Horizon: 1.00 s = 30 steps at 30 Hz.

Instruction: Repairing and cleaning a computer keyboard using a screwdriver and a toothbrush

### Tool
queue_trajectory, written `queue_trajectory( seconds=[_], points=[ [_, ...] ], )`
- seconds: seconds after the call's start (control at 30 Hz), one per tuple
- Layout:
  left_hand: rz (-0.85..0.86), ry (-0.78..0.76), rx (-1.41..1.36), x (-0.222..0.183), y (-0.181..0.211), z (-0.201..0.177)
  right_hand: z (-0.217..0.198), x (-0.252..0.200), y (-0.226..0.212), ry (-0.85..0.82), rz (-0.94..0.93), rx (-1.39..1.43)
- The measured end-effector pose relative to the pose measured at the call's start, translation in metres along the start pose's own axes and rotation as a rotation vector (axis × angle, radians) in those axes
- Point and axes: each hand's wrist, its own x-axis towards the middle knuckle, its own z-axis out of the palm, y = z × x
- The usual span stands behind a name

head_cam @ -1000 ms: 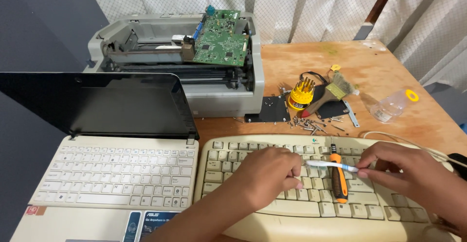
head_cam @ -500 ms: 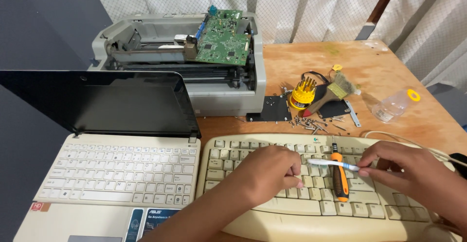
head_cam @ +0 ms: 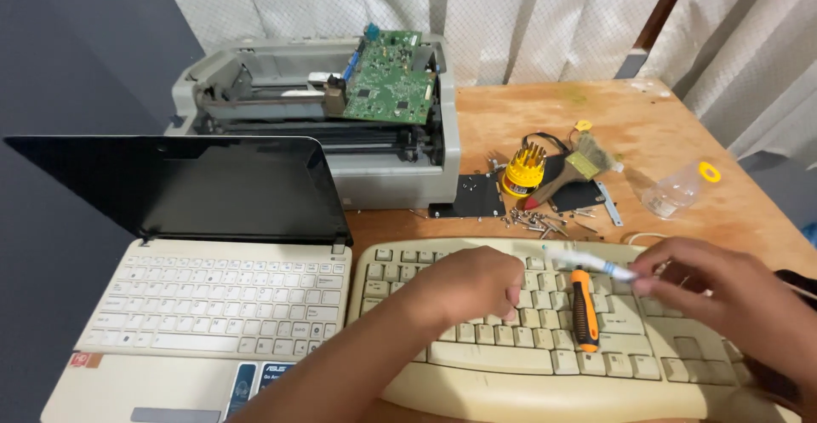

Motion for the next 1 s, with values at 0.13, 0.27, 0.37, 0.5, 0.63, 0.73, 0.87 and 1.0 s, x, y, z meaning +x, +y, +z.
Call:
queue_trajectory(
  seconds=[0.13,0.27,0.37,0.5,0.63,0.73,0.87,1.0],
  points=[
    [0.045,0.025,0.048,-0.001,-0.009,0.002,-0.002,0.0,-0.004,0.044,0.203,-0.006],
    [0.12,0.061,0.01,-0.01,-0.011,-0.001,0.003,-0.001,-0.018,-0.071,0.27,-0.194],
    [0.138,0.035,0.003,-0.011,-0.011,-0.003,-0.008,-0.015,-0.053,-0.135,0.345,-0.336],
    [0.096,-0.01,-0.052,-0.012,-0.01,-0.009,-0.007,-0.011,-0.038,-0.125,0.355,-0.34],
    [0.093,-0.015,-0.027,-0.016,-0.006,-0.015,-0.002,-0.003,-0.027,-0.179,0.401,-0.314],
    [0.102,-0.066,-0.036,-0.016,-0.009,-0.019,0.004,-0.003,-0.018,-0.046,0.289,-0.364],
    [0.161,-0.075,-0.077,-0.008,-0.022,-0.015,0.043,0.007,0.0,0.205,-0.697,-0.361],
    [0.151,-0.072,-0.042,-0.016,-0.019,-0.02,0.052,-0.003,-0.03,0.145,-0.718,-0.474]
  ],
)
